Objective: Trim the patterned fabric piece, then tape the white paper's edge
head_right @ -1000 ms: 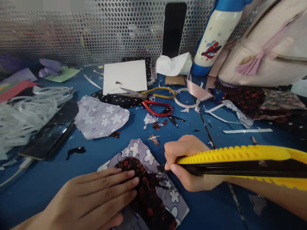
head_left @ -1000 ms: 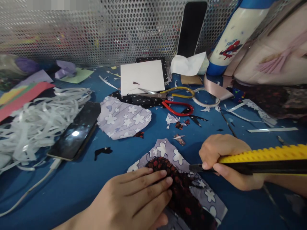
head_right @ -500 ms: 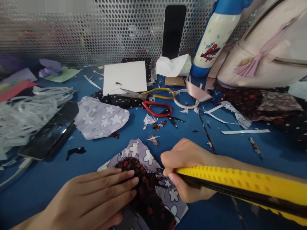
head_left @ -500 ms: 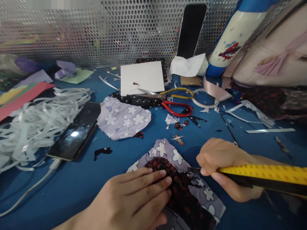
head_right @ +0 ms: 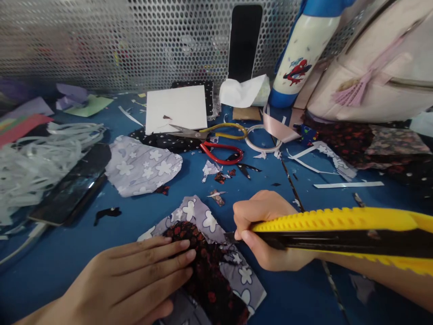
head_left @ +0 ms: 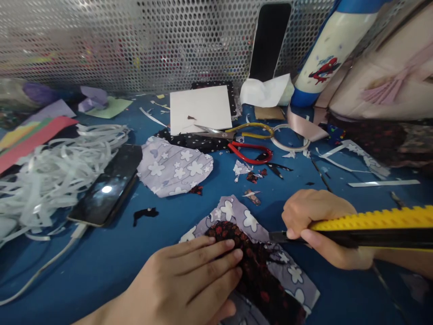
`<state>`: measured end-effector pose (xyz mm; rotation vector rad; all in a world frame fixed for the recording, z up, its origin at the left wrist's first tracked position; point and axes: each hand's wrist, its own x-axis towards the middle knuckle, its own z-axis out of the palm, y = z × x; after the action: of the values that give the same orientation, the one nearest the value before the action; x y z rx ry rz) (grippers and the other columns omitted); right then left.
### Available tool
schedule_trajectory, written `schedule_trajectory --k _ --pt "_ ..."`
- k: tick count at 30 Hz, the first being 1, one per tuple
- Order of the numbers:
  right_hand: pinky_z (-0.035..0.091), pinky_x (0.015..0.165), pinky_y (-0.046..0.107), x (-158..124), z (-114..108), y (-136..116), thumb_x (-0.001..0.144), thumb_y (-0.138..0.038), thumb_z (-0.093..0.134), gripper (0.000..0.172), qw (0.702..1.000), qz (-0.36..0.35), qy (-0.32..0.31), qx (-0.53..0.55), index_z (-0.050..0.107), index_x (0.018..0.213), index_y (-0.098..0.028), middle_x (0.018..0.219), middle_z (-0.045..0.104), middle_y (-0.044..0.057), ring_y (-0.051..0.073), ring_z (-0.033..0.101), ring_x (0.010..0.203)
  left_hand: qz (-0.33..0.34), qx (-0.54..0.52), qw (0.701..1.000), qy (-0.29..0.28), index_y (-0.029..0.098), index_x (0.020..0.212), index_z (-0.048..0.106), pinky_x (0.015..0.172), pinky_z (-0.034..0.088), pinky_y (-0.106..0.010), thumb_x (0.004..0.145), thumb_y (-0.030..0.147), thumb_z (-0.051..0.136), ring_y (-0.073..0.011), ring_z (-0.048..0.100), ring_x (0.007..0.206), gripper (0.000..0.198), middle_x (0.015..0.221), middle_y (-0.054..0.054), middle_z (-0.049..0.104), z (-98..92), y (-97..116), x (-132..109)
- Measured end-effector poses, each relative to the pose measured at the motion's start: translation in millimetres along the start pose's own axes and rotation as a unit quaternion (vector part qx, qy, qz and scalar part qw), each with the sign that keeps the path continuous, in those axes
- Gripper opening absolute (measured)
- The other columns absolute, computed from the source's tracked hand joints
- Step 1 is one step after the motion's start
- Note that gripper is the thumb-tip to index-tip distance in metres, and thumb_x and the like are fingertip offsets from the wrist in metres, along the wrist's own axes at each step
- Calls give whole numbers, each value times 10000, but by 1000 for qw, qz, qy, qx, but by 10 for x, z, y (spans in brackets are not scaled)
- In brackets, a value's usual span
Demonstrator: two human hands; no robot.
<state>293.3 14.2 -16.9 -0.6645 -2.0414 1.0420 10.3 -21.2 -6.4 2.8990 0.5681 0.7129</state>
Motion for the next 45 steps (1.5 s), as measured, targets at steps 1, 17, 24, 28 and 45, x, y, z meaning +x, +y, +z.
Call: schedule_trajectory --k 1,17,24,28,45 --pt "315 475 221 -5 8 4 886 -199 478 159 1000 -12 1 -1 444 732 -224 528 388 -62 82 421 445 2 0 1000 -5 157 1115 726 1134 456 -252 1043 286 505 -139 661 1206 265 1249 11 715 -7 -4 2" --pt "396 480 179 37 -77 -52 903 -194 521 170 1000 14 -10 3 482 739 -214 562 516 -55 66 510 438 -9 -32 999 5 131 1098 736 1089 506 -250 1030 239 512 -145 689 1162 258 1213 -3 740 -12 12 8" --pt "368 497 201 -6 -8 12 850 -178 522 90 1000 -16 -11 -7 505 771 -218 523 463 -72 72 514 470 -20 -48 998 24 126 1121 729 1140 459 -257 1029 239 517 -145 657 1216 257 1253 1 722 51 41 -56" --pt "334 487 213 -36 30 36 830 -163 506 84 999 -34 -1 -6 484 779 -226 527 413 -75 74 478 464 -28 -57 998 28 118 1149 718 1175 424 -271 1033 236 511 -152 617 1271 266 1296 -6 699 104 51 -118" --pt "353 485 235 -5 -28 10 903 -227 471 175 999 -31 -14 -8 441 730 -234 546 510 -43 102 489 461 -25 -56 998 29 120 1118 723 1134 472 -271 1019 224 528 -155 656 1218 242 1249 -17 725 65 20 -55"
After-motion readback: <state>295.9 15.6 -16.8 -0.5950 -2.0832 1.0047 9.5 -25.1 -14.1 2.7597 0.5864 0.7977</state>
